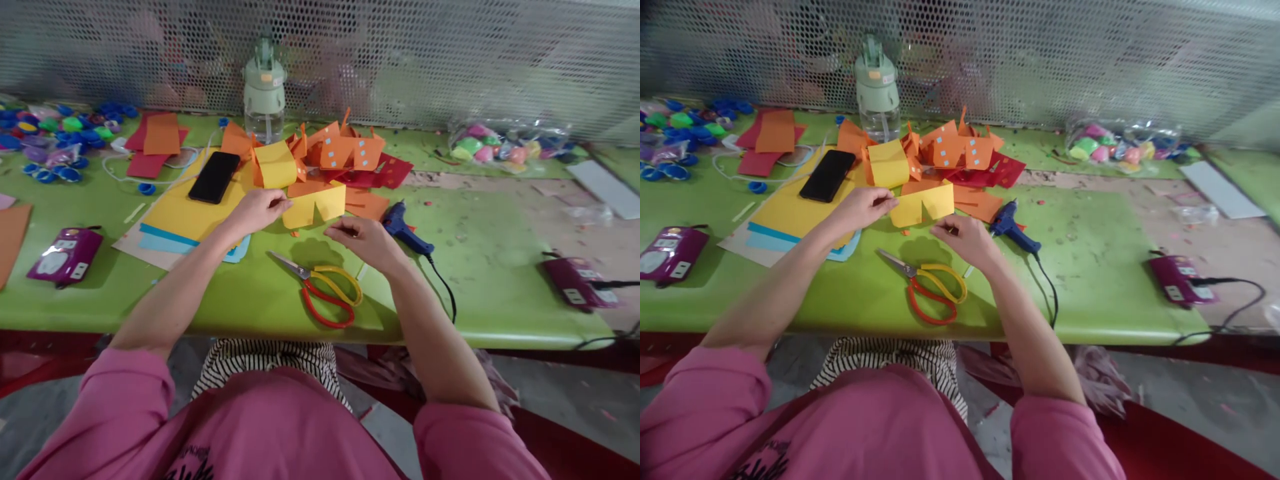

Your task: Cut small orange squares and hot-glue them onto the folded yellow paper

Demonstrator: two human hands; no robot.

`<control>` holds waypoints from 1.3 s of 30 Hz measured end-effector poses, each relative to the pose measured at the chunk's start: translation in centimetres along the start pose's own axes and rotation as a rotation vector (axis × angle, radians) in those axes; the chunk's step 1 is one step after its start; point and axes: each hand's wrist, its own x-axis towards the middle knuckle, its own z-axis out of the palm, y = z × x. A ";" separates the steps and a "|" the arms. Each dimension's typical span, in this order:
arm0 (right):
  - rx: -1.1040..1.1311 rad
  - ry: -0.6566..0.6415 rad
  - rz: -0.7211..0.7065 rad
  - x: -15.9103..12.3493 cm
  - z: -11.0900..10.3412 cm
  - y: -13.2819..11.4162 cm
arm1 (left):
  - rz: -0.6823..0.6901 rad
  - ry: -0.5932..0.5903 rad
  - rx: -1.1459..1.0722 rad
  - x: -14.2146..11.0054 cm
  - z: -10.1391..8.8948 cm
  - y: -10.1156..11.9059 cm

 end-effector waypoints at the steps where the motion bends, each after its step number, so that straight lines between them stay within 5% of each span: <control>1: -0.007 0.006 0.007 -0.8 -0.4 0.2 | 0.010 -0.011 -0.005 0.0 0.1 0.0; 11: -0.516 0.294 0.178 -5.5 -4.8 5.9 | 0.145 -0.024 -0.021 0.2 1.8 -0.7; 14: -0.676 0.253 0.221 -4.7 -5.4 7.8 | 0.166 -0.023 -0.025 0.3 2.1 -0.7; 18: -0.671 0.199 0.223 -3.5 -6.3 9.5 | 0.138 -0.015 -0.022 0.3 2.5 -0.6; 21: -0.492 0.355 0.259 -3.7 -7.4 9.1 | 0.087 -0.017 -0.049 0.2 2.8 -0.4; 23: -0.167 0.473 0.276 -4.3 -7.5 7.9 | 0.061 -0.020 -0.071 0.3 3.0 -0.4; 25: 0.198 0.477 0.208 -5.2 -6.8 6.1 | 0.040 -0.029 -0.100 0.4 3.2 -0.4; 28: 0.428 0.219 0.114 -6.0 -4.0 3.3 | -0.003 -0.037 -0.165 0.5 3.4 -0.7; 33: 0.279 0.045 0.059 -4.8 0.3 1.2 | -0.039 -0.054 -0.232 0.4 3.7 -1.0; 39: 0.046 0.037 0.032 -2.9 1.2 0.9 | -0.037 -0.044 -0.206 0.4 4.1 -0.9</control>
